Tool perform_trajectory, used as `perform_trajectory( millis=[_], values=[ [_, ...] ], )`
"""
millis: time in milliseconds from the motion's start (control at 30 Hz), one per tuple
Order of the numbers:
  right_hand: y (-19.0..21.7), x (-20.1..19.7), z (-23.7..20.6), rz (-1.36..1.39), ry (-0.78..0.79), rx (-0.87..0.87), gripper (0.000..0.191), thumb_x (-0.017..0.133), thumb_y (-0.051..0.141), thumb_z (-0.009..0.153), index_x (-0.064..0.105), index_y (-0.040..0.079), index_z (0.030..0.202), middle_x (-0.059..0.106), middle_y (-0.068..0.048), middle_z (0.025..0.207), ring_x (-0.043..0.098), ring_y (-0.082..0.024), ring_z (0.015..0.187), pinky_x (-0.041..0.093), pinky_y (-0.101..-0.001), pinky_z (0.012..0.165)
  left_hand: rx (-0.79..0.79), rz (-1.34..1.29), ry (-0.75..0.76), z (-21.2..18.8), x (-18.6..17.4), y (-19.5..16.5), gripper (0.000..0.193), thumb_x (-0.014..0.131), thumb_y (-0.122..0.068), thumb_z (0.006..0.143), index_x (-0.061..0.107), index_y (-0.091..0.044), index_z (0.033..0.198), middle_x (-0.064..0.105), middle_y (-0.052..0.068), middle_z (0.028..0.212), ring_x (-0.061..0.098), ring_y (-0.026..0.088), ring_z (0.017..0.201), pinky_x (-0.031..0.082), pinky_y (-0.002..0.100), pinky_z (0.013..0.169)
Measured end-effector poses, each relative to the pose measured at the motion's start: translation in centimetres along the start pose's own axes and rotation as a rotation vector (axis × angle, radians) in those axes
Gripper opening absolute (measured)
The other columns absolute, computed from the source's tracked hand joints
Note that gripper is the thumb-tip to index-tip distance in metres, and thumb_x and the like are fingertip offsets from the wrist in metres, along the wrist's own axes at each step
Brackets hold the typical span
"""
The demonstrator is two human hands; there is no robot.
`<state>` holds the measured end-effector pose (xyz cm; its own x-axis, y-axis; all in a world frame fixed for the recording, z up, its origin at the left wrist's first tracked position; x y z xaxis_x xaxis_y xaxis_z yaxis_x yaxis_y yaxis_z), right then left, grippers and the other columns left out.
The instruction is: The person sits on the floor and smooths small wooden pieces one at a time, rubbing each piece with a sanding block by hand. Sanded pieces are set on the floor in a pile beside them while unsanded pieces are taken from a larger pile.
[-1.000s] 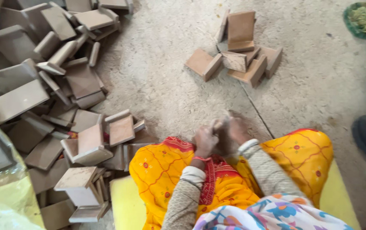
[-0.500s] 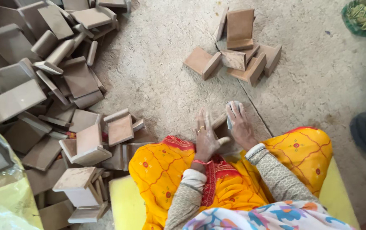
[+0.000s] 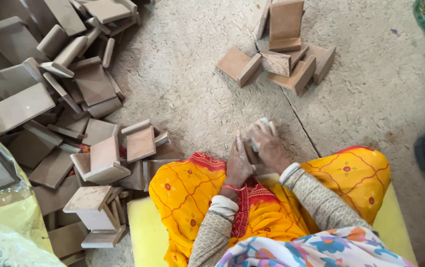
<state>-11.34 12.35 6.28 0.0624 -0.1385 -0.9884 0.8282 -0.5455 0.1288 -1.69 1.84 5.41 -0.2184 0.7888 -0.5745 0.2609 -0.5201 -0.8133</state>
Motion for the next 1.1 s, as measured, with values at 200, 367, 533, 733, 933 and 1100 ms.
perform_trajectory(
  millis=[200,367,533,733,933,1100],
  values=[
    [-5.2,-0.8,-1.0,-0.117,-0.071,0.164,0.044,0.056,0.011,0.089,0.059,0.008,0.133,0.050,-0.021,0.147,0.042,-0.041,0.140,0.031,-0.0562,0.116,0.188,0.250,-0.113,0.3,2.2,-0.1,0.086,0.068,-0.029,0.086,0.029,0.000,0.156,0.043,0.029,0.155,0.043,0.047,0.145,0.037,0.051,0.124],
    [-2.0,-0.4,-1.2,0.082,0.131,0.313,0.043,0.052,0.013,0.095,0.057,0.011,0.137,0.050,-0.017,0.146,0.043,-0.035,0.143,0.032,-0.0506,0.120,0.097,0.253,-0.033,1.2,3.3,2.4,0.084,0.064,-0.027,0.089,0.027,0.002,0.159,0.036,0.027,0.163,0.032,0.047,0.151,0.028,0.053,0.125],
    [1.8,0.5,-0.5,0.059,-0.152,0.079,0.062,0.053,0.004,0.087,0.047,-0.005,0.148,0.043,-0.024,0.155,0.033,-0.039,0.149,0.020,-0.0542,0.124,-0.064,0.174,0.069,1.9,2.6,3.1,0.109,0.076,-0.040,0.075,0.017,0.000,0.157,0.027,0.025,0.160,0.022,0.042,0.153,0.015,0.057,0.123],
    [-6.0,0.3,-0.1,0.023,-0.128,0.203,0.058,0.052,0.000,0.088,0.049,-0.003,0.146,0.043,-0.022,0.154,0.032,-0.042,0.149,0.018,-0.0604,0.125,-0.047,0.146,0.014,2.4,1.8,1.7,0.127,0.084,-0.047,0.066,0.012,-0.004,0.161,0.027,0.025,0.161,0.023,0.043,0.151,0.022,0.060,0.122],
    [-0.5,0.8,0.0,0.125,-0.282,0.130,0.056,0.050,0.003,0.092,0.048,0.006,0.148,0.042,-0.022,0.155,0.031,-0.041,0.147,0.017,-0.0607,0.124,0.051,0.167,-0.102,3.2,1.5,2.6,0.112,0.085,-0.045,0.074,0.024,-0.004,0.159,0.038,0.029,0.159,0.038,0.043,0.148,0.031,0.057,0.119],
    [1.9,0.9,0.2,0.159,-0.095,0.026,0.069,0.047,0.000,0.089,0.037,0.000,0.157,0.036,-0.020,0.164,0.028,-0.035,0.155,0.016,-0.0549,0.127,-0.060,0.156,-0.112,3.3,1.3,3.2,0.117,0.083,-0.032,0.066,0.020,0.007,0.156,0.047,0.034,0.146,0.048,0.047,0.136,0.036,0.051,0.116]
  ],
)
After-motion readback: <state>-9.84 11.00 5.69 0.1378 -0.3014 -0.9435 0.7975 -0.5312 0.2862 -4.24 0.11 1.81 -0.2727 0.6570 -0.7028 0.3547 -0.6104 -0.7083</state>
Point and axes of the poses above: each hand's wrist, its own z-axis towards the middle knuckle, its own x-axis out of the palm, y = z × x, the point moved 3 cm from there along z, towards the middle knuckle
